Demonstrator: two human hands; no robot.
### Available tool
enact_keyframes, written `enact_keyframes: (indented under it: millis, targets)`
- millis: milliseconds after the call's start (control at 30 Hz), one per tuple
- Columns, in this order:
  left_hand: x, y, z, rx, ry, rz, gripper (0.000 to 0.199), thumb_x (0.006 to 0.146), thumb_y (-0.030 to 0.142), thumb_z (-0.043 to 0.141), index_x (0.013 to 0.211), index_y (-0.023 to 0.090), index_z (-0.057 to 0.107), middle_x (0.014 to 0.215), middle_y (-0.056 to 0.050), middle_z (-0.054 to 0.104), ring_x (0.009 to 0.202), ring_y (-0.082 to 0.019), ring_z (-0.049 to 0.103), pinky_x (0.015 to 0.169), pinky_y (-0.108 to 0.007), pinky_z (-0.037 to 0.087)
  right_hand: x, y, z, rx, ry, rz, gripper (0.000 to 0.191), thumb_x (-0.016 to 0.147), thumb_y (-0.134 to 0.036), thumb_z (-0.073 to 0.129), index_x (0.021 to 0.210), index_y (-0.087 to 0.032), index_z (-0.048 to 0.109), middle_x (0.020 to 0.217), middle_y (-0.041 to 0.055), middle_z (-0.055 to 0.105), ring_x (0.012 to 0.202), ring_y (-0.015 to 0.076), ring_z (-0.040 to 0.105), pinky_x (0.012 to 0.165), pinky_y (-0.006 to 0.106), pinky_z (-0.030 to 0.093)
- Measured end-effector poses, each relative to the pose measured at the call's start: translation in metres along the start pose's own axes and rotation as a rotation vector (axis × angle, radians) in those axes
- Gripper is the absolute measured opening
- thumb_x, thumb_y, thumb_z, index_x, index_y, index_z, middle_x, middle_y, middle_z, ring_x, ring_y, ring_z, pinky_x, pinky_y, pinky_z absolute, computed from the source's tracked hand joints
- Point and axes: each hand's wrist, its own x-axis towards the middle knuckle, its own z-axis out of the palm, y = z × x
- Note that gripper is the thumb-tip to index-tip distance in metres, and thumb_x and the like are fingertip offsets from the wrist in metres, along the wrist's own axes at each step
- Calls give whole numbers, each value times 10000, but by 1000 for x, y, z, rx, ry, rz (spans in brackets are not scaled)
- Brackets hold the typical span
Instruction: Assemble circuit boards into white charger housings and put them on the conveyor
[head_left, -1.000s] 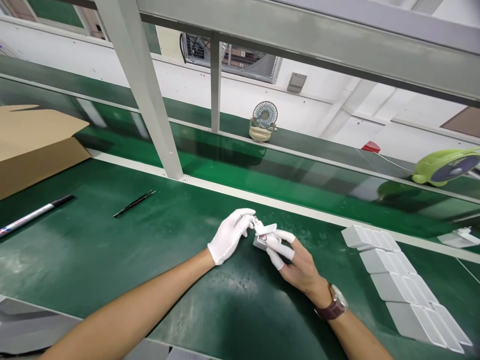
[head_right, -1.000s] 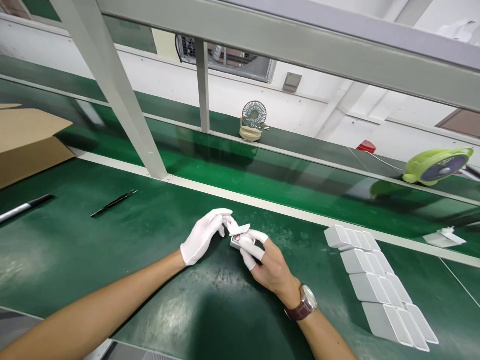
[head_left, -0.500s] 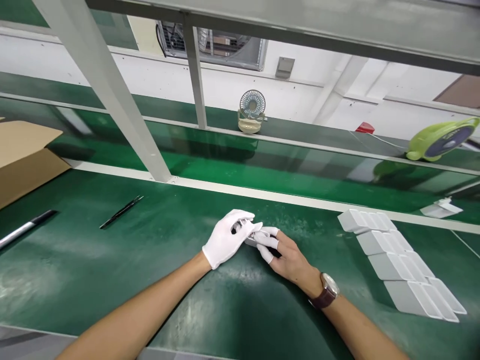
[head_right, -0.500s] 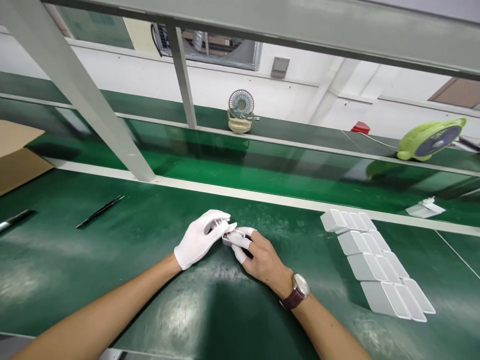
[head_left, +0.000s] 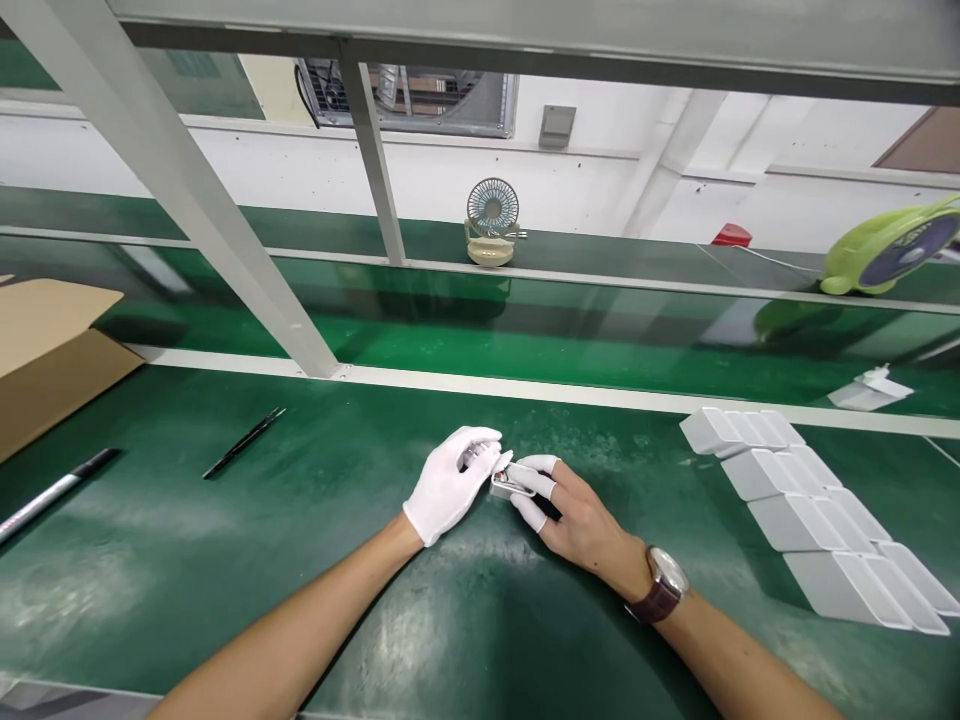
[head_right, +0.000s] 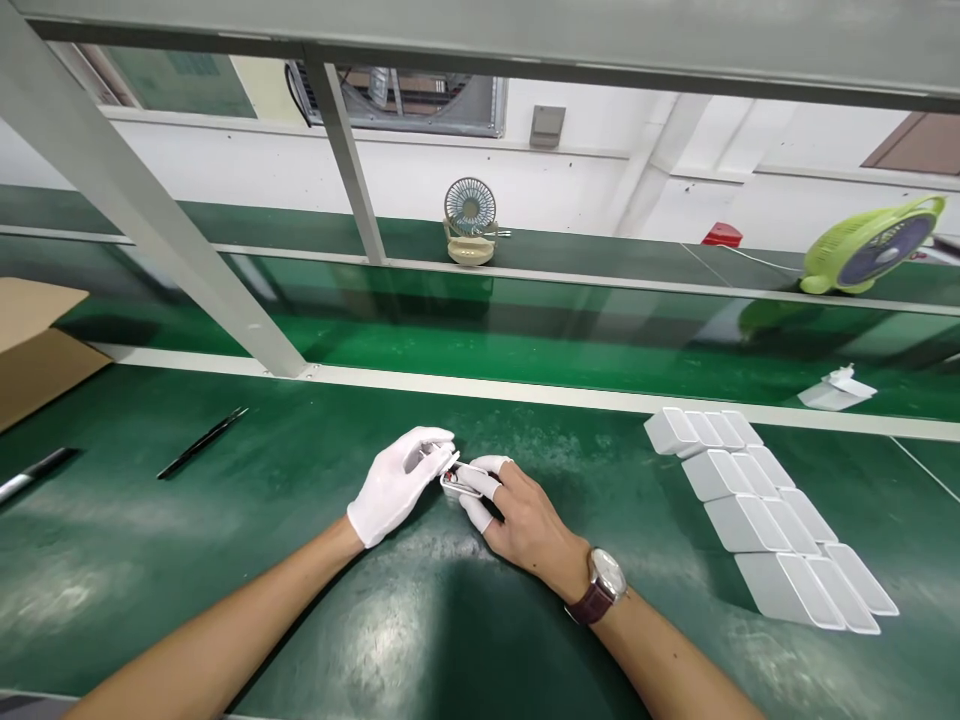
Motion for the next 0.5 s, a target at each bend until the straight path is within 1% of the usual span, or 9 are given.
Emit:
enact_keyframes:
  millis: [67, 133, 200, 233, 267, 333, 367, 433, 500]
  targets:
    - [0, -1, 1, -20, 1, -12, 300, 911, 401, 632, 1133, 200, 653, 942, -37, 672, 845, -173, 630, 807, -320, 507, 0, 1, 1, 30, 6, 8, 468, 954, -160, 580, 1401, -281, 517, 1218, 107, 612, 1122, 230, 622, 965, 409, 560]
    - [0, 0, 1, -35, 38, 5, 354, 915, 395, 623, 1211, 202, 605, 1024, -57, 666, 887, -180, 635, 826, -337, 510, 1, 3, 3, 111, 51, 52, 413, 960, -186, 578, 1362, -280, 560, 1226, 105, 618, 1131, 231, 622, 979, 418, 550]
    - [-1, 1, 0, 27, 87, 84, 429, 887, 377, 654, 1269, 210, 553, 1141, -88, 630, 909, -188, 630, 810, -353, 521, 4, 6, 5, 300, 143, 187, 333, 966, -251, 588, 1298, -269, 606, 1220, 100, 639, 1098, 231, 645, 946, 415, 568]
    - [-2, 2, 0, 93, 89, 157, 501, 842, 373, 706, 1286, 215, 536, 1194, -103, 602, 925, -200, 624, 798, -363, 528, 5, 7, 5, 437, 190, 284, 306, 964, -295, 598, 1267, -256, 619, 1200, 99, 658, 1055, 231, 666, 900, 408, 588]
    - [-4, 3, 1, 172, 65, 245, 591, 779, 371, 770, 1296, 222, 527, 1235, -116, 573, 959, -221, 619, 797, -378, 536, 7, 8, 6, 590, 220, 388, 298, 962, -345, 603, 1239, -238, 627, 1164, 100, 681, 996, 229, 687, 840, 397, 607]
    - [-8, 5, 3, 311, -22, 412, 736, 668, 346, 866, 1309, 242, 520, 1297, -133, 534, 1088, -283, 595, 862, -432, 543, 10, 9, 5, 867, 205, 564, 335, 953, -432, 604, 1191, -198, 640, 1065, 97, 719, 880, 225, 708, 731, 376, 619]
    - [-10, 5, 5, 352, -58, 467, 765, 651, 331, 883, 1316, 252, 514, 1314, -138, 528, 1161, -312, 571, 920, -467, 533, 11, 9, 5, 959, 169, 622, 357, 948, -461, 603, 1169, -185, 650, 1017, 91, 728, 842, 224, 709, 702, 369, 615]
    - [-14, 5, 9, 381, -85, 514, 729, 700, 314, 861, 1332, 264, 503, 1316, -141, 542, 1253, -335, 534, 1019, -522, 492, 11, 8, 5, 1040, 110, 688, 380, 938, -500, 604, 1130, -179, 670, 947, 75, 732, 801, 219, 704, 672, 357, 603]
    - [-16, 5, 13, 375, -73, 533, 695, 744, 313, 833, 1349, 261, 495, 1314, -144, 556, 1267, -332, 536, 1060, -536, 468, 11, 7, 5, 1040, 80, 711, 383, 923, -524, 616, 1104, -192, 679, 917, 60, 731, 791, 217, 701, 657, 343, 591]
